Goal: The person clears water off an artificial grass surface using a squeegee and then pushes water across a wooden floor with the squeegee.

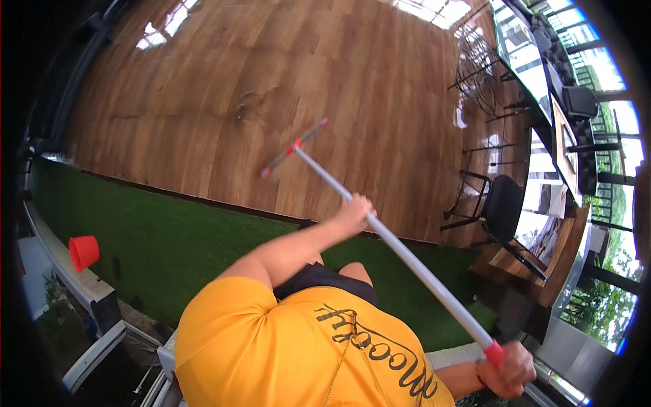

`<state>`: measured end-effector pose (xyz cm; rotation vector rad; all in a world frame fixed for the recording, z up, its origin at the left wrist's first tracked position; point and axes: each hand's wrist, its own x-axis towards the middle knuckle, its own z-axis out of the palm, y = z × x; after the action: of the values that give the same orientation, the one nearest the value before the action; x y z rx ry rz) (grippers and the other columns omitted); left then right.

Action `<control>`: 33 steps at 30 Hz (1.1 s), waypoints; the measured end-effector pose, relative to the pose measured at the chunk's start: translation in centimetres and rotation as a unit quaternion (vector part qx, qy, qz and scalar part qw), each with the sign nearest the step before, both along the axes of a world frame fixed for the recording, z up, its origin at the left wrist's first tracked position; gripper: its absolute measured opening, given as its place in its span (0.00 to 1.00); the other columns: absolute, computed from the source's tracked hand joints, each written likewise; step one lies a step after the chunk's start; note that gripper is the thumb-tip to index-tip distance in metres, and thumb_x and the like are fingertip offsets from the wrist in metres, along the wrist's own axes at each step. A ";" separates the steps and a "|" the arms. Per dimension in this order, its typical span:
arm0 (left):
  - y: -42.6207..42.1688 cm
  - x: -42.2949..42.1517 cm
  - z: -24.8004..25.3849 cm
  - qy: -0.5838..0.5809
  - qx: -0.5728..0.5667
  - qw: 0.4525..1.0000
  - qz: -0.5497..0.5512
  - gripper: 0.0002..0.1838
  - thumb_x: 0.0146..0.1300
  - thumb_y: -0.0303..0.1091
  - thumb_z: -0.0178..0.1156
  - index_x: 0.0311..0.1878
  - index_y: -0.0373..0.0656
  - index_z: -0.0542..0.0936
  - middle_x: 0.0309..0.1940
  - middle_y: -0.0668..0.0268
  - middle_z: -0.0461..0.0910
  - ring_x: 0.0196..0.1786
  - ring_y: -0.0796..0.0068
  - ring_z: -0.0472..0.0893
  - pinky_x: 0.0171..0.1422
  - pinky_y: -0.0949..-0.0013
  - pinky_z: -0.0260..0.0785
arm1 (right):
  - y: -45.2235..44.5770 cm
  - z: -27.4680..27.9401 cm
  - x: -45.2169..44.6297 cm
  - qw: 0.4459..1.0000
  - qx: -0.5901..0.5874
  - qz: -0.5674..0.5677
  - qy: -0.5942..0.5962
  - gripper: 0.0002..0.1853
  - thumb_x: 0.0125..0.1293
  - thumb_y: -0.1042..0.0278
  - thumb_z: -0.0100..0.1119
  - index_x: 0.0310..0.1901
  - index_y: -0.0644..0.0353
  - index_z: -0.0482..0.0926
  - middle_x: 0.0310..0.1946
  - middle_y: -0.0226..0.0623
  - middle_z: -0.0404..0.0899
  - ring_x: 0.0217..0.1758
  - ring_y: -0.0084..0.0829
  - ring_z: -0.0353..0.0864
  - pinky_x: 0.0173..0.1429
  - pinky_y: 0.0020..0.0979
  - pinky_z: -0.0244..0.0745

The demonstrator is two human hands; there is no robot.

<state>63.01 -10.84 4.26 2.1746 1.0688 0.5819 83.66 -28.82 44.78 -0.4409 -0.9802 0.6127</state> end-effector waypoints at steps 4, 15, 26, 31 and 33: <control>-6.3 -2.6 0.6 -0.067 -0.047 0.995 0.063 0.14 0.60 0.40 0.59 0.24 0.44 0.72 0.26 0.59 0.73 0.35 0.54 0.74 0.41 0.49 0.60 | 2.1 2.9 -2.7 0.991 -0.021 0.078 -0.103 0.18 0.63 0.58 0.53 0.16 0.48 0.65 0.09 0.19 0.62 0.09 0.14 0.58 0.19 0.19 0.53; 20.3 -16.4 -5.8 0.116 -0.115 0.977 0.138 0.09 0.65 0.39 0.53 0.33 0.45 0.75 0.41 0.62 0.75 0.55 0.59 0.72 0.63 0.26 0.52 | 20.1 -9.3 -12.8 0.991 -0.129 -0.037 -0.016 0.17 0.57 0.67 0.54 0.16 0.49 0.58 0.07 0.22 0.57 0.11 0.16 0.54 0.28 0.23 0.57; 51.0 -32.3 -9.0 0.112 0.107 0.973 0.174 0.20 0.50 0.52 0.66 0.20 0.47 0.73 0.25 0.61 0.76 0.40 0.56 0.77 0.44 0.44 0.65 | 47.6 -12.7 -24.9 0.960 -0.122 0.112 -0.224 0.17 0.54 0.67 0.63 0.15 0.59 0.67 0.12 0.32 0.71 0.16 0.31 0.72 0.31 0.37 0.68; 45.0 -23.1 0.5 -0.092 0.065 0.979 0.170 0.25 0.52 0.52 0.66 0.15 0.43 0.69 0.19 0.60 0.73 0.32 0.55 0.76 0.40 0.50 0.61 | 50.3 -1.0 -19.7 0.983 0.007 0.163 -0.086 0.17 0.57 0.67 0.56 0.13 0.50 0.63 0.07 0.20 0.64 0.08 0.14 0.59 0.19 0.22 0.54; 43.4 -21.3 0.5 -0.128 -0.028 0.981 0.142 0.22 0.57 0.49 0.64 0.19 0.43 0.72 0.23 0.61 0.74 0.38 0.55 0.76 0.45 0.44 0.58 | 51.3 1.1 -21.2 0.984 0.052 0.149 -0.087 0.17 0.58 0.67 0.51 0.13 0.49 0.62 0.07 0.20 0.64 0.07 0.14 0.57 0.17 0.21 0.50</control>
<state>41.67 32.60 4.80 1.8487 1.2432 0.9223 62.43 22.52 45.85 -0.2586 -1.2526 0.7968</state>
